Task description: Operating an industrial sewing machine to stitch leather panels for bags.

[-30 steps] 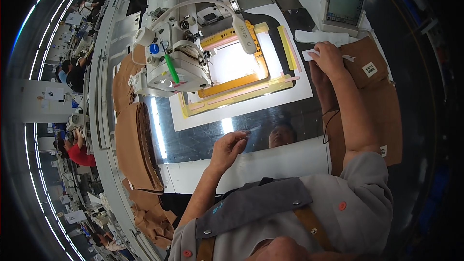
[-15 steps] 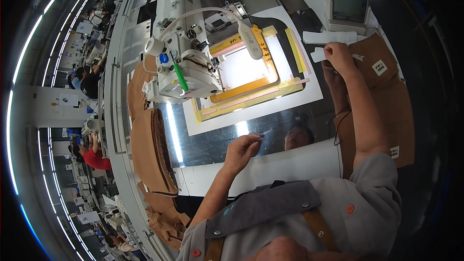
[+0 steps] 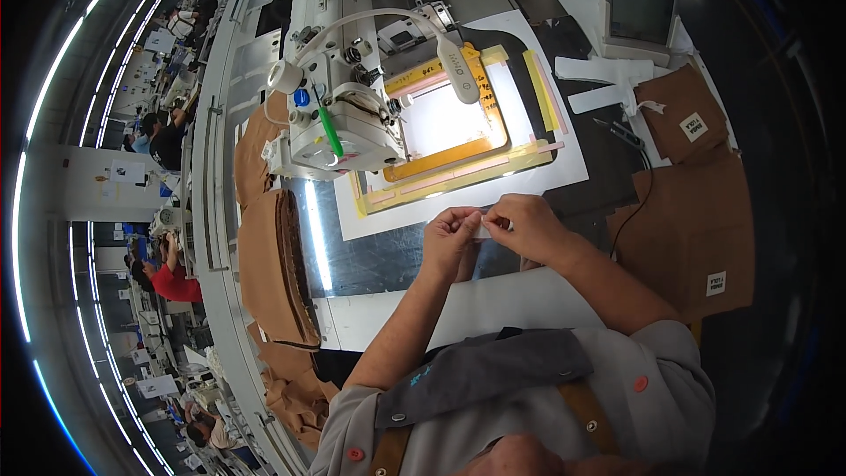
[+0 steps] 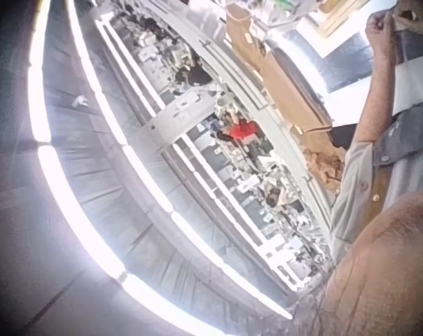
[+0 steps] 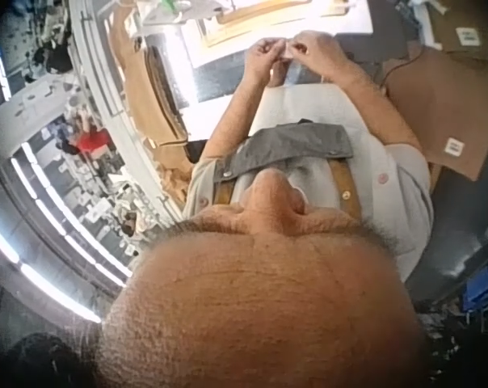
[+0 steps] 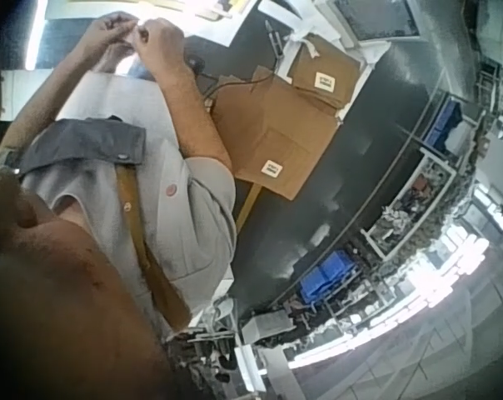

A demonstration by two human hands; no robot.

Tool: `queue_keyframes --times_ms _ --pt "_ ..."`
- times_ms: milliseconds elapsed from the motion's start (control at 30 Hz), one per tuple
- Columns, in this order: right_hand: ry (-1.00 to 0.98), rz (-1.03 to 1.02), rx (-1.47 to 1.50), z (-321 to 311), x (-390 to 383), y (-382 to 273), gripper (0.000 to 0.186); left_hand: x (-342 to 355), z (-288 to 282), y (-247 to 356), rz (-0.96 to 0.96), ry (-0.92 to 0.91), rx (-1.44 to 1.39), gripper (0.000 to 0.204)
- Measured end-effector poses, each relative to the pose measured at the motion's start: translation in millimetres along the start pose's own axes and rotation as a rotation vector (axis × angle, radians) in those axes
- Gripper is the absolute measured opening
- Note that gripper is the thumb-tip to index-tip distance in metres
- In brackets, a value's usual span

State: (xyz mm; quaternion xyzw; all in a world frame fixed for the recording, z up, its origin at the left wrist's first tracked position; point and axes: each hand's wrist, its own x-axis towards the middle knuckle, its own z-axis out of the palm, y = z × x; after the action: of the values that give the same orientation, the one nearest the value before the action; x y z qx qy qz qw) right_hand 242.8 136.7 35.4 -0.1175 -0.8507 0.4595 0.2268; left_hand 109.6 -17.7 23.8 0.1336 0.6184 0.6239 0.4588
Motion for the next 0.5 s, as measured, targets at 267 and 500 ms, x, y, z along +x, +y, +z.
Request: queue_keyframes --times_ms 267,500 --pt "-0.103 -0.037 0.032 26.7 8.2 14.0 0.024 1.7 -26.5 1.2 0.212 0.156 0.069 0.025" --pt "0.077 0.112 -0.104 -4.0 35.7 34.2 0.024 25.5 -68.8 0.0 0.414 0.393 0.335 0.02"
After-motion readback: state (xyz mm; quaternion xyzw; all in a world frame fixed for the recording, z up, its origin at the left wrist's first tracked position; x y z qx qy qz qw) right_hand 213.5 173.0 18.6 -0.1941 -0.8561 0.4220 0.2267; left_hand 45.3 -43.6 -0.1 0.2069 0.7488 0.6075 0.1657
